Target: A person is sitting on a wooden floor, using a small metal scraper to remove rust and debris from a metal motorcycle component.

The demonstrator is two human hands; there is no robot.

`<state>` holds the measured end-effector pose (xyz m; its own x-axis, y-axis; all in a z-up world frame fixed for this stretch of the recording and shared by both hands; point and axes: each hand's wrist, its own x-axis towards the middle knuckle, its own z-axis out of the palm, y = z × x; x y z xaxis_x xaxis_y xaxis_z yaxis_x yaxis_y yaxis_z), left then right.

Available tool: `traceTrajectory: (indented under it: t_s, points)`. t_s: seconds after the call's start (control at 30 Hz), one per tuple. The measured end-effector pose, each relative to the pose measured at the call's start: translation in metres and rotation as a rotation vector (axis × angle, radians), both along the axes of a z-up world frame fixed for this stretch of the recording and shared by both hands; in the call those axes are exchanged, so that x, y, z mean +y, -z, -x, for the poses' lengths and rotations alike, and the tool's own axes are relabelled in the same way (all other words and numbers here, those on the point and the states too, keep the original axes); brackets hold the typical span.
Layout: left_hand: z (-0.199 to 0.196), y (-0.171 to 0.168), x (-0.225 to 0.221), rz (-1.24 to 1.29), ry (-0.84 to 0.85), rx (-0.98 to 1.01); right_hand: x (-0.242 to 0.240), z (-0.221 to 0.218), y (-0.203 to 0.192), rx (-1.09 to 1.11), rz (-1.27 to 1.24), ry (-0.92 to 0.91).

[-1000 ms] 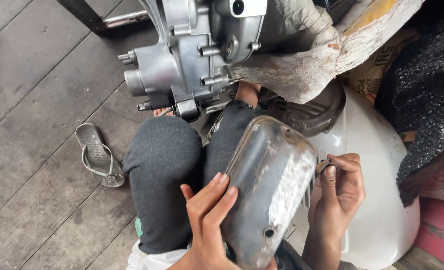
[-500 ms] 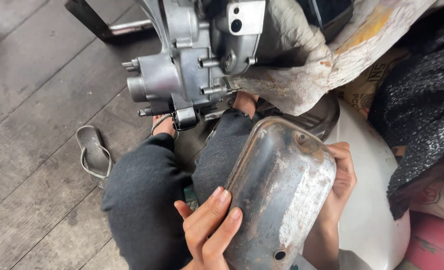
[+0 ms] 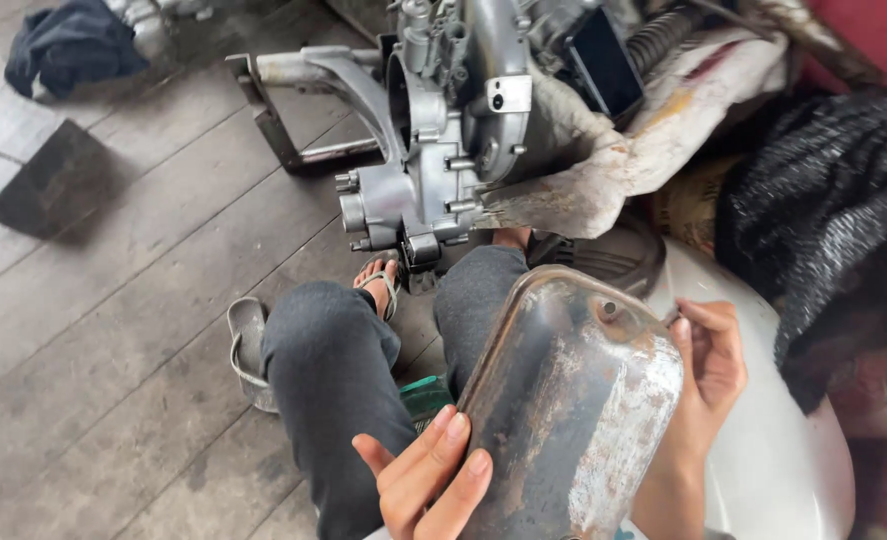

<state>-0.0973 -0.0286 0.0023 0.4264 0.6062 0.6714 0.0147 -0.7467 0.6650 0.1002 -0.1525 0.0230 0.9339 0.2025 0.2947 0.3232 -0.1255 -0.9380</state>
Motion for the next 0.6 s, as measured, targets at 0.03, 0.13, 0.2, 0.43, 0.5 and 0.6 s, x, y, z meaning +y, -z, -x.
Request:
traceTrajectory:
  t_s: [0.03, 0.13, 0.2, 0.43, 0.5, 0.6]
  points:
    - [0.001, -0.005, 0.002, -0.011, 0.002, -0.069, -0.010, 0.015, -0.006, 0.005, 0.030, 0.082]
    - [0.010, -0.026, 0.002, -0.002, 0.043, -0.143, -0.052, 0.047, -0.005, -0.006, -0.054, 0.193]
    - [0.026, -0.027, 0.001, 0.023, 0.075, -0.143, -0.085, 0.071, -0.001, -0.028, -0.159, 0.212]
    - [0.070, 0.043, 0.020, -0.066, 0.342, -0.249, -0.147, 0.115, 0.003, -0.087, -0.100, 0.528]
    - [0.082, 0.053, 0.013, -0.152, 0.353, -0.314, -0.163, 0.111, -0.004, -0.169, -0.050, 0.535]
    - [0.096, 0.058, -0.002, -0.130, 0.235, -0.277, -0.194, 0.081, -0.014, -0.187, -0.191, 0.511]
